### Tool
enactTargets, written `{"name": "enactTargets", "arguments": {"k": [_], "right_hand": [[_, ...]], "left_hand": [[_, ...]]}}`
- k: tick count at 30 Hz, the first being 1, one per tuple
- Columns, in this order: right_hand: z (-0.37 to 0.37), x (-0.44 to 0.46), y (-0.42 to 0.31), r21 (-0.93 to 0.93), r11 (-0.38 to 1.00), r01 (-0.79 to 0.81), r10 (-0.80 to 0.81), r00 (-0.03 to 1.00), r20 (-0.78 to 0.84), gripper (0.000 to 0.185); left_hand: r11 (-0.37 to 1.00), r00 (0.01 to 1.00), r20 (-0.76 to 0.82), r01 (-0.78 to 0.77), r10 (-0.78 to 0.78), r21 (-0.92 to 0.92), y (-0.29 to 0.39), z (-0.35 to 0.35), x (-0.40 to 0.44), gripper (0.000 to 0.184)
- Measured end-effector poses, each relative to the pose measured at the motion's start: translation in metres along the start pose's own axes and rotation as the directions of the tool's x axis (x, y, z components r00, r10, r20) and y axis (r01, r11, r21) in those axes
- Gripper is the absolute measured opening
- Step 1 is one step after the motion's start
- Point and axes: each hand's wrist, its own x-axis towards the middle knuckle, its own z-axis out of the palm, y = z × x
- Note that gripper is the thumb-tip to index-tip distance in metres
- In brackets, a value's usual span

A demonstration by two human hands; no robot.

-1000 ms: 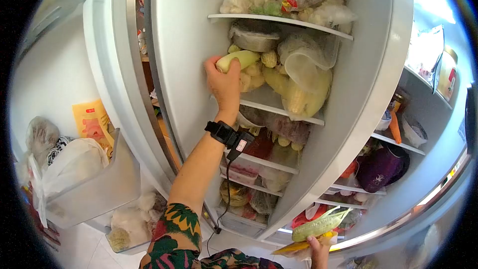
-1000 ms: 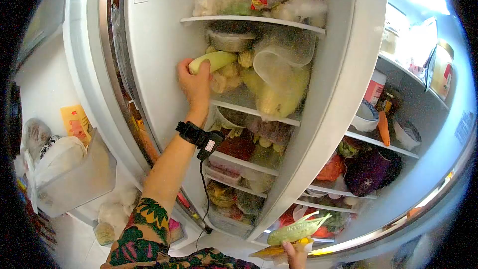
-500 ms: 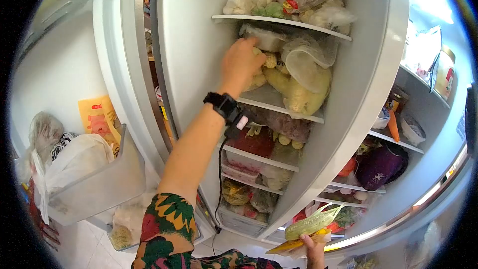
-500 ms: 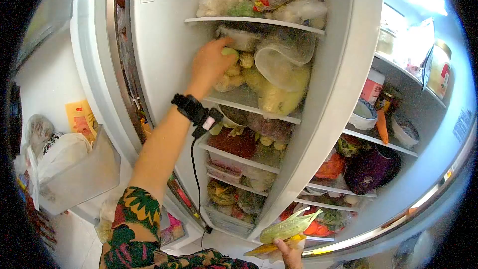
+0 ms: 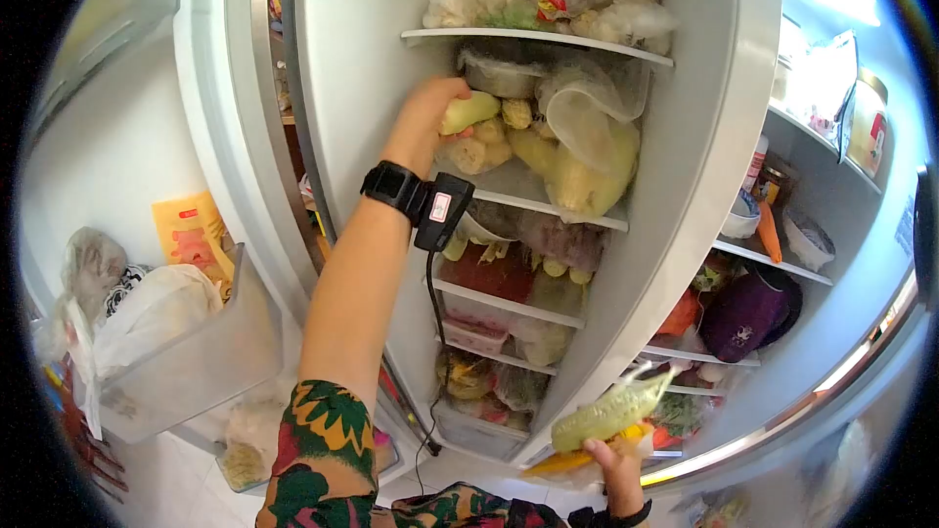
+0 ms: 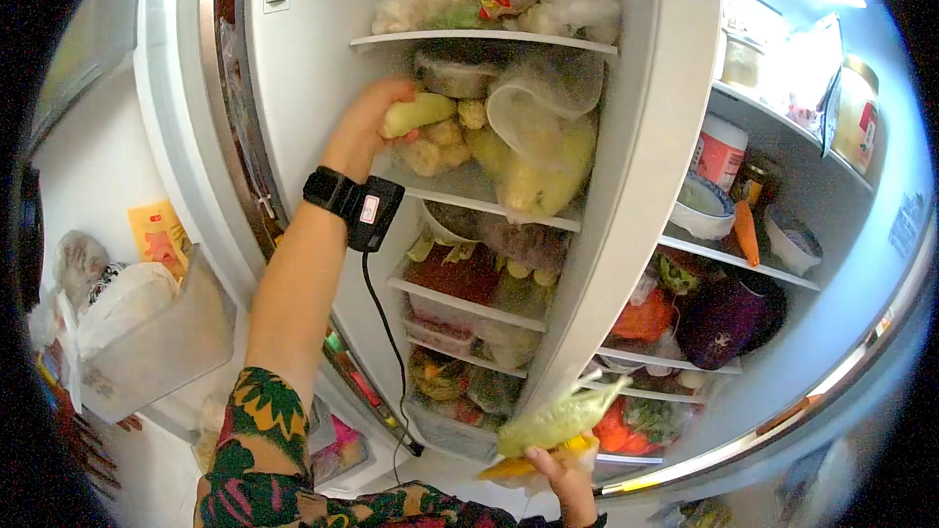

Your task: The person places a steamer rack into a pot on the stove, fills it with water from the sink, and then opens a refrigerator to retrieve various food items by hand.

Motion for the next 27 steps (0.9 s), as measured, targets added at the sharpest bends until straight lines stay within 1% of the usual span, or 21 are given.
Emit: {"name": "enactTargets", "arguments": {"k": [1, 2, 3, 4, 5, 6, 7, 9, 10, 12, 13, 15, 16, 17, 18, 19, 21, 22, 24, 25, 27], "right_hand": [[0.01, 0.006, -0.008, 0.001, 1.0, -0.001, 0.001, 1.0, -0.001, 0.054], [0.026, 0.015, -0.021, 0.046, 0.997, 0.059, -0.062, 0.994, 0.089, 0.053], [0.041, 0.024, -0.032, 0.096, 0.989, 0.116, -0.132, 0.976, 0.175, 0.051], [0.051, 0.032, -0.038, 0.099, 0.988, 0.122, -0.138, 0.975, 0.176, 0.051], [0.059, 0.04, -0.042, 0.082, 0.986, 0.148, -0.163, 0.961, 0.224, 0.049], [0.068, 0.047, -0.046, 0.063, 0.983, 0.174, -0.184, 0.944, 0.274, 0.047], [0.076, 0.056, -0.049, 0.062, 0.983, 0.174, -0.184, 0.942, 0.28, 0.047], [0.092, 0.073, -0.055, 0.176, 0.978, 0.113, -0.157, 0.953, 0.259, 0.045], [0.101, 0.079, -0.061, 0.203, 0.974, 0.103, -0.151, 0.959, 0.239, 0.045], [0.114, 0.095, -0.065, 0.265, 0.96, 0.086, -0.14, 0.972, 0.189, 0.044], [0.118, 0.1, -0.068, 0.265, 0.96, 0.086, -0.139, 0.972, 0.189, 0.044], [0.126, 0.107, -0.074, 0.312, 0.947, 0.072, -0.14, 0.969, 0.201, 0.044], [0.125, 0.112, -0.071, 0.308, 0.949, 0.063, -0.134, 0.967, 0.216, 0.044], [0.125, 0.111, -0.071, 0.308, 0.949, 0.066, -0.137, 0.966, 0.217, 0.044], [0.125, 0.106, -0.072, 0.295, 0.953, 0.071, -0.139, 0.967, 0.215, 0.044], [0.124, 0.102, -0.071, 0.281, 0.957, 0.074, -0.138, 0.967, 0.214, 0.043], [0.116, 0.1, -0.06, 0.276, 0.956, 0.101, -0.171, 0.954, 0.244, 0.043], [0.113, 0.097, -0.056, 0.257, 0.963, 0.086, -0.151, 0.957, 0.248, 0.043], [0.106, 0.096, -0.049, 0.211, 0.976, 0.06, -0.111, 0.965, 0.239, 0.043], [0.103, 0.096, -0.048, 0.212, 0.975, 0.066, -0.117, 0.964, 0.239, 0.043], [0.098, 0.098, -0.047, 0.179, 0.982, 0.055, -0.096, 0.968, 0.231, 0.043]], "left_hand": [[0.987, 0.998, -0.058, 0.004, -0.013, -0.158, -0.004, 0.0, -0.013, 0.027], [0.95, 0.993, -0.114, -0.004, -0.034, -0.312, -0.006, 0.0, -0.024, 0.024], [0.95, 0.993, -0.113, -0.007, -0.03, -0.312, -0.009, -0.004, -0.028, 0.024], [0.921, 0.996, -0.06, 0.032, -0.06, -0.388, -0.016, -0.012, -0.028, 0.024], [0.885, 0.996, -0.007, 0.074, -0.087, -0.459, -0.023, -0.018, -0.027, 0.024], [0.86, 0.994, 0.002, 0.096, -0.11, -0.502, -0.027, -0.019, -0.027, 0.031], [0.86, 0.994, -0.004, 0.091, -0.107, -0.503, -0.031, -0.019, -0.026, 0.031], [0.834, 0.997, -0.03, 0.039, -0.066, -0.55, -0.032, -0.011, -0.03, 0.04], [0.834, 0.997, -0.031, 0.038, -0.066, -0.55, -0.031, -0.005, -0.03, 0.04], [0.926, 0.996, -0.078, 0.0, -0.032, -0.378, -0.024, 0.009, -0.032, 0.052], [0.926, 0.996, -0.078, 0.001, -0.033, -0.379, -0.021, 0.015, -0.032, 0.052], [0.982, 0.998, -0.064, -0.023, 0.011, -0.19, -0.017, 0.025, -0.03, 0.065], [0.981, 0.998, -0.066, -0.024, 0.011, -0.191, -0.019, 0.028, -0.023, 0.065], [0.992, 0.992, -0.056, -0.112, 0.115, 0.06, -0.02, 0.03, -0.014, 0.07], [0.932, 0.977, -0.02, -0.196, 0.212, 0.306, -0.021, 0.032, -0.006, 0.074], [0.931, 0.977, -0.02, -0.197, 0.213, 0.307, -0.023, 0.034, 0.001, 0.074], [0.801, 0.967, 0.021, -0.223, 0.254, 0.556, -0.023, 0.036, 0.012, 0.076], [0.801, 0.966, 0.02, -0.224, 0.257, 0.555, -0.023, 0.036, 0.014, 0.076], [0.645, 0.963, 0.033, -0.203, 0.266, 0.737, -0.019, 0.035, 0.022, 0.073], [0.644, 0.962, 0.035, -0.209, 0.272, 0.736, -0.015, 0.036, 0.025, 0.073], [0.562, 0.974, 0.014, -0.141, 0.224, 0.815, -0.012, 0.035, 0.035, 0.071]]}}
